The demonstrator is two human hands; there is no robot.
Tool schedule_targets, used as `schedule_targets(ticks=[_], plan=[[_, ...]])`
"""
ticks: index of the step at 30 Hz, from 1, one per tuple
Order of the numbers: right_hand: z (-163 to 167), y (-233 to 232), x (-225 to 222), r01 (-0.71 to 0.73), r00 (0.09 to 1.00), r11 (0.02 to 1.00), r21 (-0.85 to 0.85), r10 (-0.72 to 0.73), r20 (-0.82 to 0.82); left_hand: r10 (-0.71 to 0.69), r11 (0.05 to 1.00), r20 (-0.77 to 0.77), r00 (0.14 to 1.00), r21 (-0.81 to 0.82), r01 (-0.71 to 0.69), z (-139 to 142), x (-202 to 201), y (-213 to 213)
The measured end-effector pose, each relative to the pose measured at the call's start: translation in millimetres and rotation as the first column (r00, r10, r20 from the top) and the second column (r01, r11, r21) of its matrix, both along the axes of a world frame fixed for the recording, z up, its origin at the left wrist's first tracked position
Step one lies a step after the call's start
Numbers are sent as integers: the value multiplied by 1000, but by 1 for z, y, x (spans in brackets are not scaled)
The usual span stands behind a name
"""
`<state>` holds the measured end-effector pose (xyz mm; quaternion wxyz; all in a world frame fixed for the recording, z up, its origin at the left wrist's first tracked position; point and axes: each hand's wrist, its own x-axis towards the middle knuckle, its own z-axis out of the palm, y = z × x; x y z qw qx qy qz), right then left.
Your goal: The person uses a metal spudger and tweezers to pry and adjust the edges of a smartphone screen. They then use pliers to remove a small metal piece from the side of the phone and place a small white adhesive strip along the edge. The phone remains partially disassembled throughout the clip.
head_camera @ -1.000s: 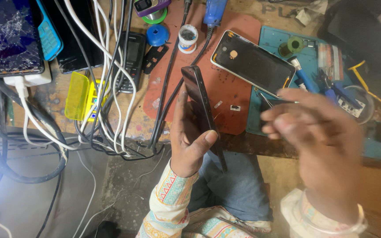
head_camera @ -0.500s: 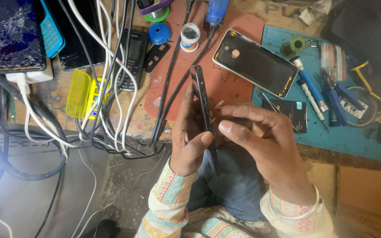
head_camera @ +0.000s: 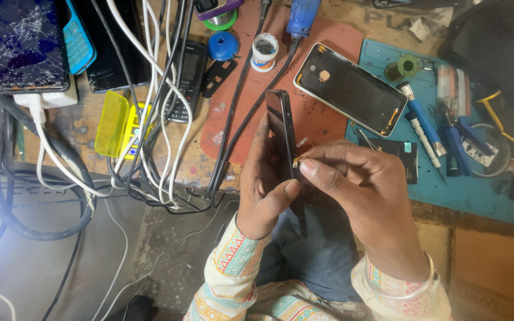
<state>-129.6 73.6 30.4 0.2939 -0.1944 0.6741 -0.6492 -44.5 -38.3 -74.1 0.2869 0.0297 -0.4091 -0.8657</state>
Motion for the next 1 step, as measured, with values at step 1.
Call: schedule_targets(ticks=[1], plan=[[0, 0, 1, 3, 1000, 1000, 10, -3, -6, 5, 1000, 8, 1000, -13, -5, 0, 0, 0]])
